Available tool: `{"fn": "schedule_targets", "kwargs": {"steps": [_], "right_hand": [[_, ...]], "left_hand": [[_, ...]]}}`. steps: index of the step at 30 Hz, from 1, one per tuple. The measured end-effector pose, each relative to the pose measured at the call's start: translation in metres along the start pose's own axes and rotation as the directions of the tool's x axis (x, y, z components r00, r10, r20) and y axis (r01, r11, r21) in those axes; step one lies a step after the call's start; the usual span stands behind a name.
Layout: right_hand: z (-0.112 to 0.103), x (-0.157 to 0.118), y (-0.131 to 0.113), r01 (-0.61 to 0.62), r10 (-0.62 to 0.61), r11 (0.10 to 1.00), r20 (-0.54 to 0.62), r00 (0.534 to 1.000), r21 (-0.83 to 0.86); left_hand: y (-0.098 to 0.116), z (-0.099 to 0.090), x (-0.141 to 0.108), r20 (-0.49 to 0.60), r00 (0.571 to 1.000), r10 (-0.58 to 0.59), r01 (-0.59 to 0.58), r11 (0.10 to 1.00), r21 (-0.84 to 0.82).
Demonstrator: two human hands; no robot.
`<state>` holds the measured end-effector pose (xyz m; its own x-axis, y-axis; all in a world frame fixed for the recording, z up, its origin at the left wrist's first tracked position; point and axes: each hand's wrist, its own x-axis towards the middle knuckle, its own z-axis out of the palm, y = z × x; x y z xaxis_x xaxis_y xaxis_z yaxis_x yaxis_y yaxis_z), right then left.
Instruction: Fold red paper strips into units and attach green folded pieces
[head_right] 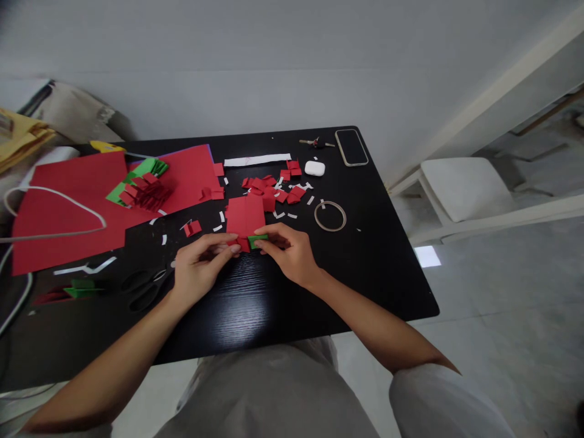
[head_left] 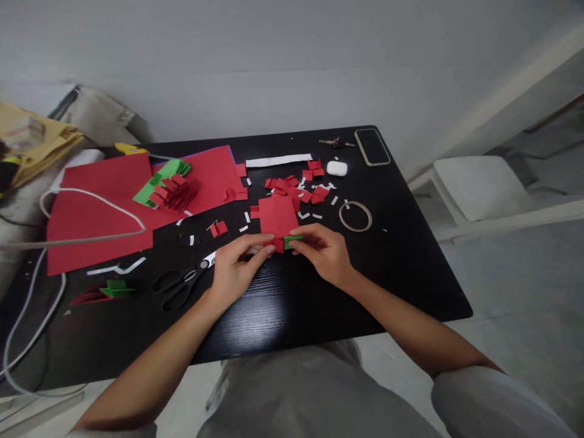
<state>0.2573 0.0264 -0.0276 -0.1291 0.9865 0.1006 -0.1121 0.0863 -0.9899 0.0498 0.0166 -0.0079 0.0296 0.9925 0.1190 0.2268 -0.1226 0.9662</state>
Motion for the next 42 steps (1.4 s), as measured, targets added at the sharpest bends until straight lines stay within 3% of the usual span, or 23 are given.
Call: {"fn": "schedule_targets", "kwargs": {"steps": [8, 14, 19, 25, 29, 32, 37, 42], "right_hand": [[0.0, 0.001, -0.002, -0.018, 0.018, 1.0, 0.009, 1.0, 0.005], [0.0, 0.001, -0.002, -0.01, 0.01, 1.0, 0.016, 1.0, -0.003], [0.0, 0.001, -0.001, -0.021, 0.021, 1.0, 0.014, 1.0, -0.007], [-0.003, 0.008, 0.0, -0.056, 0.06, 0.995, -0.05, 0.997, 0.086], [-0.005, 0.011, -0.002, -0.081, 0.083, 0.991, -0.013, 0.996, 0.104], [-0.004, 0.01, -0.003, -0.107, 0.106, 0.99, 0.016, 0.994, 0.095], [-0.002, 0.008, -0.005, -0.162, 0.158, 0.982, 0.049, 0.986, 0.097], [-0.006, 0.01, -0.003, -0.133, 0.133, 0.991, -0.04, 0.99, 0.021]], "left_hand": [[0.0, 0.0, 0.001, 0.012, 1.0, -0.018, 0.018, 1.0, -0.019], [0.001, -0.001, 0.002, 0.055, 0.998, 0.033, -0.035, 0.999, 0.027], [0.001, -0.002, 0.001, 0.016, 0.999, 0.03, -0.031, 0.999, 0.037], [-0.002, -0.005, 0.007, -0.068, 0.998, -0.002, -0.007, 0.991, -0.135], [-0.006, -0.005, 0.012, 0.018, 0.998, -0.061, 0.063, 0.972, -0.227], [-0.008, -0.004, 0.013, 0.04, 0.998, -0.044, 0.052, 0.975, -0.218], [-0.011, -0.002, 0.011, -0.019, 1.0, 0.003, -0.005, 0.991, -0.136], [-0.011, -0.006, 0.013, -0.152, 0.987, 0.054, -0.071, 0.991, -0.112]]}}
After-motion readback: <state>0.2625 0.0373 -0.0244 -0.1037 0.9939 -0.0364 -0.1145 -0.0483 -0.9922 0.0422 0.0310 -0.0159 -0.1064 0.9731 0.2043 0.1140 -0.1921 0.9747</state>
